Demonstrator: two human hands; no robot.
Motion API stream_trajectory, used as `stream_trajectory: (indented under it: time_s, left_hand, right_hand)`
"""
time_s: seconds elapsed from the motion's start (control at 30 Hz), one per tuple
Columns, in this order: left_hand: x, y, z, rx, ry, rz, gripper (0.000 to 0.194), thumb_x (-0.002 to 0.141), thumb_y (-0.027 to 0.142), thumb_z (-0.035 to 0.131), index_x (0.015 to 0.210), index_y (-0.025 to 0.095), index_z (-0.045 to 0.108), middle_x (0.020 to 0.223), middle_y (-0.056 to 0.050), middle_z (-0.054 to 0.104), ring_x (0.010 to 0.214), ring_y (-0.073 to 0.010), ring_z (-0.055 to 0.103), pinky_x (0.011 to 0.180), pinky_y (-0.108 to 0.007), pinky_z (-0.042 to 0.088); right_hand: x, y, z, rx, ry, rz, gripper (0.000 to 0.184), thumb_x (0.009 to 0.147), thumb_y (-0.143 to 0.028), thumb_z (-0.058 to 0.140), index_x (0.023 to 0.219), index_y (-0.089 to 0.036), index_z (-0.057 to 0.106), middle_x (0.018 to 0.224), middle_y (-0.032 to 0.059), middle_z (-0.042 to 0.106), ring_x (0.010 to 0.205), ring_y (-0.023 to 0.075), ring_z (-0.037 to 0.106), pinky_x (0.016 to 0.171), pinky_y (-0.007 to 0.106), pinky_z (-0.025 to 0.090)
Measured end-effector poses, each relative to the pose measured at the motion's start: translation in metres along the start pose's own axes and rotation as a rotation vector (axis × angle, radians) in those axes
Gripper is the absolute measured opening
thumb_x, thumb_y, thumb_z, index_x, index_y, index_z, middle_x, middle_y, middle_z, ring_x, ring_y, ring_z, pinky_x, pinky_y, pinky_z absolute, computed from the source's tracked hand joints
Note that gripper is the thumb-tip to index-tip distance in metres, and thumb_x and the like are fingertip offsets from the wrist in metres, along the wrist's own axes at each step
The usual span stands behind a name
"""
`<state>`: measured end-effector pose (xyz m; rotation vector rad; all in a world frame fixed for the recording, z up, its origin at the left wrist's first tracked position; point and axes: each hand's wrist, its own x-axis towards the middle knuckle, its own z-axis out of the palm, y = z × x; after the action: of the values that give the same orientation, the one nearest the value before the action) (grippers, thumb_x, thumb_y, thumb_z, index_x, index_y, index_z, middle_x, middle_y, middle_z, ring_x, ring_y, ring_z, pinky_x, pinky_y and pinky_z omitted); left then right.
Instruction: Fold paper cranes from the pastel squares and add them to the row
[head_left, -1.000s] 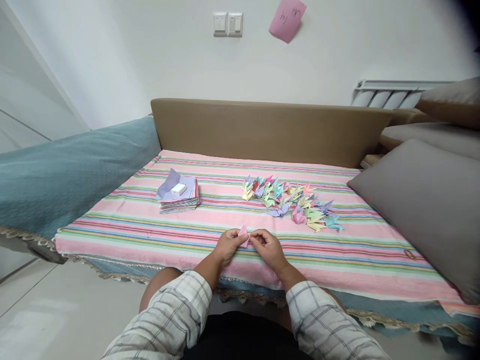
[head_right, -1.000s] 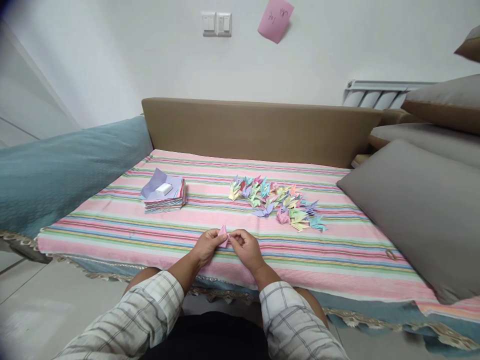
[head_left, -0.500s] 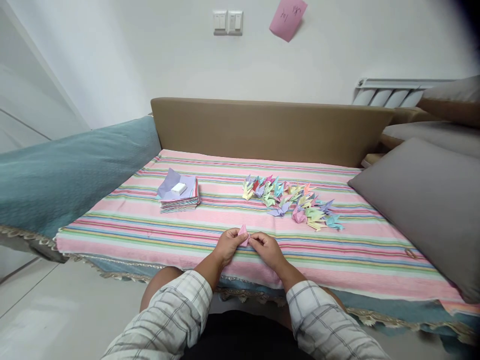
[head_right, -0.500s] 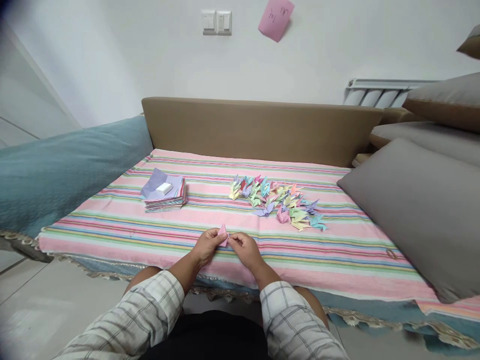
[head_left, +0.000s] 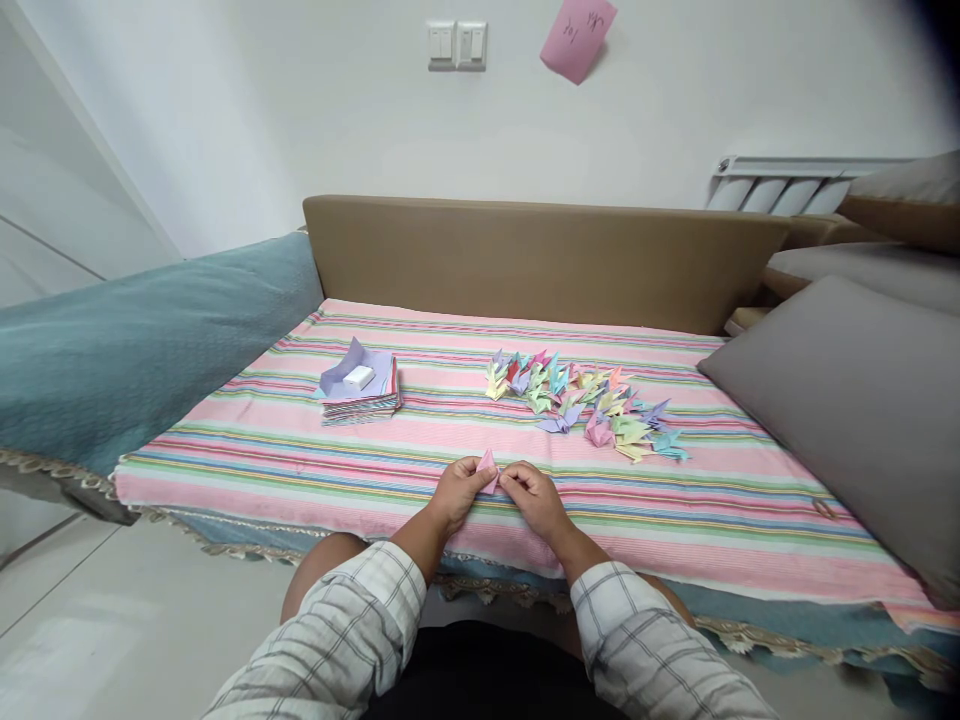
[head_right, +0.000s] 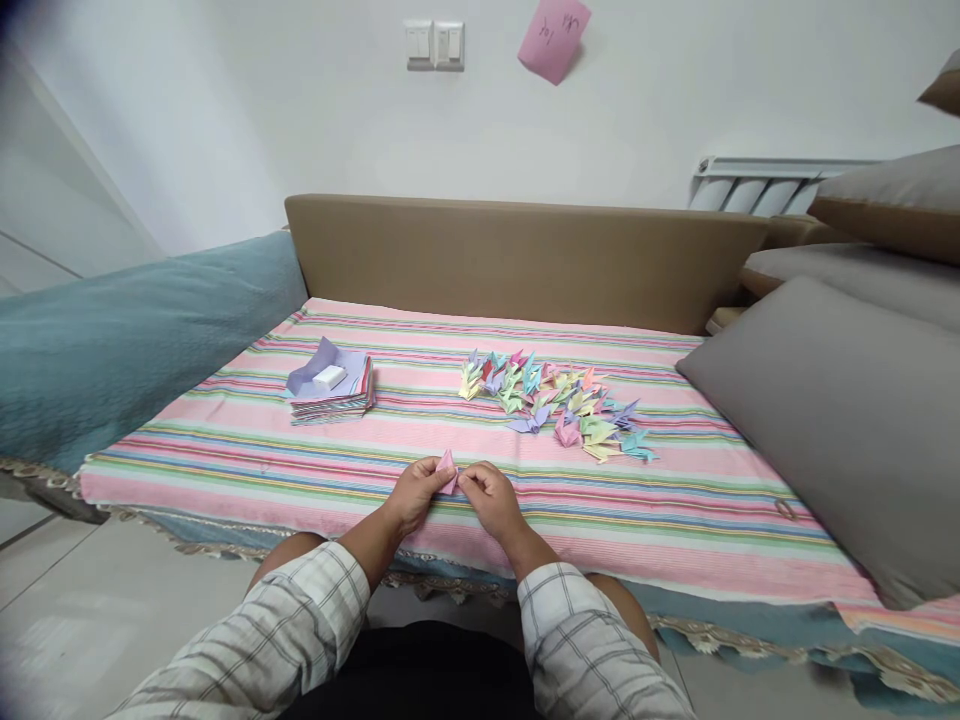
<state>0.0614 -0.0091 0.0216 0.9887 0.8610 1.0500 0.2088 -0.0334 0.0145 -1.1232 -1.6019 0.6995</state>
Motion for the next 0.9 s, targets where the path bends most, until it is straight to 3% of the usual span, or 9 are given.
stream_trajectory:
  time_s: [0.3, 0.53, 0.7, 0.9]
  left_hand:
    - [0.0035, -0.0068, -0.0050, 0.006, -0.068, 0.026, 0.040, 0.061, 0.046, 0.075, 0.070, 0.014, 0.055, 0.058, 0.005, 0.050, 0.055, -0.0076, 0.041, 0.057, -0.021, 0.032]
    - [0.0042, -0.0100, -0.0064, 0.035, -0.025, 0.056, 0.036, 0.059, 0.043, 0.077, 0.072, 0.012, 0.063, 0.063, 0.002, 0.058, 0.062, -0.0110, 0.049, 0.065, -0.024, 0.038]
    - [0.0018, -0.0072, -0.0031, 0.014, 0.006, 0.053, 0.034, 0.056, 0.041, 0.080, 0.067, 0.012, 0.067, 0.063, 0.000, 0.061, 0.062, -0.0119, 0.051, 0.065, -0.026, 0.039]
    - [-0.0009, -0.0055, 0.0010, 0.019, 0.015, 0.058, 0.031, 0.056, 0.040, 0.080, 0.066, 0.013, 0.068, 0.062, 0.001, 0.061, 0.061, -0.0111, 0.050, 0.065, -0.024, 0.039]
  right_hand:
    - [-0.0021, 0.0001, 0.0061, -0.020, 0.009, 0.006, 0.021, 0.081, -0.033, 0.053, 0.067, -0.020, 0.061, 0.070, 0.0016, 0.059, 0.068, 0.0144, 0.055, 0.064, 0.026, 0.045]
    - [-0.0028, -0.0027, 0.0092, 0.163, 0.054, 0.152, 0.027, 0.076, -0.041, 0.061, 0.088, -0.018, 0.069, 0.084, 0.0059, 0.070, 0.075, 0.0179, 0.063, 0.069, 0.031, 0.052]
    - [-0.0013, 0.0010, 0.0054, 0.229, 0.058, 0.212, 0.028, 0.074, -0.043, 0.063, 0.085, -0.019, 0.071, 0.084, 0.0058, 0.072, 0.078, 0.0208, 0.066, 0.074, 0.035, 0.052]
    - [0.0005, 0.0024, 0.0010, 0.204, 0.024, 0.206, 0.025, 0.076, -0.041, 0.061, 0.077, -0.018, 0.069, 0.077, 0.0042, 0.071, 0.072, 0.0185, 0.064, 0.069, 0.031, 0.050]
